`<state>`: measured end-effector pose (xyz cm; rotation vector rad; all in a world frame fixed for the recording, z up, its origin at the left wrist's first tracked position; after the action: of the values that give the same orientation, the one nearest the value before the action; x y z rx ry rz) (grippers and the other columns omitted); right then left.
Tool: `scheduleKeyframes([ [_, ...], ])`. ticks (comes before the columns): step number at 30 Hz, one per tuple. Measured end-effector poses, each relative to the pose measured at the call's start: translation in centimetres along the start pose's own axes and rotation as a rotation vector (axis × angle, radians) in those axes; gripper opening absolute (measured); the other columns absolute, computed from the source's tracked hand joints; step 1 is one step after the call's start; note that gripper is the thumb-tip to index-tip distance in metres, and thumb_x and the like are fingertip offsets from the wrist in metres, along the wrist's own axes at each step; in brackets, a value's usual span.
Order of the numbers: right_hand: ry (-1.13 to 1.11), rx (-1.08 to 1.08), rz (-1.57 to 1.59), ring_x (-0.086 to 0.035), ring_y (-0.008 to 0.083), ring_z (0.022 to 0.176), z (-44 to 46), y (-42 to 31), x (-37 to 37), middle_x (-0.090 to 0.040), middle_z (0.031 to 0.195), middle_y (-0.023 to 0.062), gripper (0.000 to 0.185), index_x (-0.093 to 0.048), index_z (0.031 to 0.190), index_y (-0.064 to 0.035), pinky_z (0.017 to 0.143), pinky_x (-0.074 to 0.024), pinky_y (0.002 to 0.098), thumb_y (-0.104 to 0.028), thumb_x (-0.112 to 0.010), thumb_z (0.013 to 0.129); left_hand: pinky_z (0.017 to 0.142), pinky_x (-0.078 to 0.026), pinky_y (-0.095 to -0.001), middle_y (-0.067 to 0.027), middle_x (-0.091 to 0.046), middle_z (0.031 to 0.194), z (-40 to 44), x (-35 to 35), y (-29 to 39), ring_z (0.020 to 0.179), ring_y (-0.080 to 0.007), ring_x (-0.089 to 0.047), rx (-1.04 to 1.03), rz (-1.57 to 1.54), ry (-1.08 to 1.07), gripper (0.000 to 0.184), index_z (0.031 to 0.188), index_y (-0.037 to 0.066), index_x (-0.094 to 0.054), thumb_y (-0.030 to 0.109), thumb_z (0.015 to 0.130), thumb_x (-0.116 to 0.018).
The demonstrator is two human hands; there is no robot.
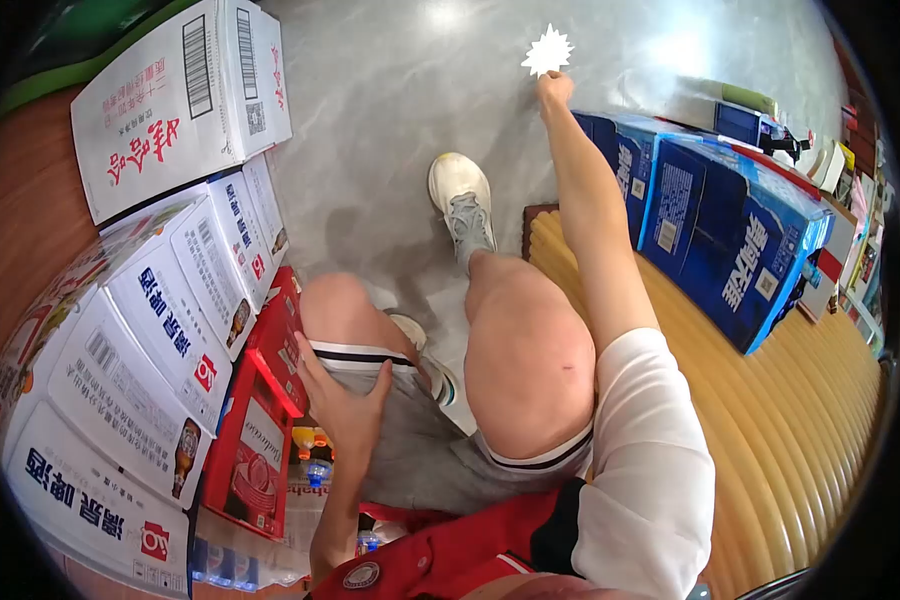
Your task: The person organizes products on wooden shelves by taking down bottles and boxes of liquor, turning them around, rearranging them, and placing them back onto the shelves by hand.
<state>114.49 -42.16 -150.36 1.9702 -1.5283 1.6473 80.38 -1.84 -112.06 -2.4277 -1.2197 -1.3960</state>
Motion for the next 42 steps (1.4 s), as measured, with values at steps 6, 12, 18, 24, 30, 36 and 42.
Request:
scheduleKeyframes([
  [6,0.086,0.116,0.193,-0.075,0.0259,0.094,-13.3,-7.0,6.2,-0.078,0.104,0.0128,0.025,-0.081,0.105,-0.0028,0.087,-0.0544,0.0342,-0.011,-0.066,0.087,0.114,-0.039,-0.0511,-0.0319,-0.04,0.151,-4.7,3.0,0.7,0.138,-0.048,-0.044,0.054,-0.07,-0.145,0.118,0.16,-0.001,-0.021,0.029,0.07,-0.092],
  [12,-0.115,0.399,0.477,-0.072,0.0251,0.092,-38.1,-17.8,22.0,-0.076,0.101,0.0147,0.02,-0.08,0.101,-0.0009,0.085,-0.0534,0.0347,-0.014,-0.071,0.089,0.117,-0.036,-0.0499,-0.0288,-0.033,0.155,-14.7,12.7,3.5,0.14,-0.0452,-0.041,-0.313,-0.256,0.109,0.082,0.154,-0.001,-0.038,0.008,0.084,-0.08],
  [18,-0.541,0.5,0.807,-0.07,0.0167,0.096,-64.7,-30.6,45.2,-0.072,0.107,0.0116,0.015,-0.077,0.104,0.0049,0.086,-0.0546,0.0292,-0.003,-0.067,0.096,0.112,-0.043,-0.047,-0.0204,-0.046,0.15,-23.3,33.6,10.7,0.139,-0.0393,-0.046,-0.575,-0.28,0.476,0.059,0.14,0.003,-0.059,-0.002,0.084,-0.077],
  [24,-0.834,0.701,0.921,-0.068,0.0172,0.101,-80.6,-38.6,63.9,-0.068,0.111,0.0121,0.015,-0.076,0.107,0.0059,0.091,-0.0548,0.0285,0.003,-0.066,0.096,0.107,-0.047,-0.0461,-0.0196,-0.054,0.144,-35.5,48.3,11.1,0.131,-0.0378,-0.054,-0.669,-0.252,0.953,0.055,0.13,0.002,-0.066,-0.006,0.078,-0.079],
  [30,-1.003,1.064,0.803,-0.066,0.0168,0.101,-89.0,-41.3,77.0,-0.067,0.11,0.0124,0.015,-0.076,0.106,0.0065,0.09,-0.0537,0.0282,0.005,-0.068,0.093,0.082,-0.058,-0.0365,-0.0171,-0.068,0.119,-48.7,56.6,10.6,0.096,-0.0291,-0.069,-0.601,-0.382,1.354,0.033,0.109,0.001,-0.076,-0.009,0.078,-0.08],
  [36,-1.254,1.43,1.033,-0.066,0.022,0.107,-94.1,-43.3,82.2,-0.065,0.121,0.0158,0.03,-0.066,0.127,0.0037,0.092,-0.0549,0.0341,0.003,-0.063,0.098,0.078,-0.058,-0.0355,-0.0159,-0.072,0.103,-59.3,60.9,11.4,0.086,-0.027,-0.072,-0.441,-0.362,1.64,0.024,0.1,-0.003,-0.076,-0.014,0.079,-0.075],
  [42,-1.03,1.561,1.275,-0.065,0.0192,0.103,-99.2,-49.1,84.5,-0.063,0.125,0.0139,0.043,-0.059,0.131,0.0016,0.09,-0.0527,0.0313,0.002,-0.074,0.091,0.068,-0.056,-0.029,-0.0104,-0.073,0.086,-65.7,67.3,12.3,0.078,-0.0193,-0.074,-0.465,-0.995,1.674,0.008,0.097,-0.006,-0.071,0.002,0.098,-0.069],
])
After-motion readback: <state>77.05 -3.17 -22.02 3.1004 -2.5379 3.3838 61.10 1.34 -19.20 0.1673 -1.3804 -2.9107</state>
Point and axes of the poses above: each hand's wrist, its own z-axis towards the middle knuckle, its own x-axis out of the back of the hand, y = z × x, the point moved 2 cm from there along z, towards the middle knuckle
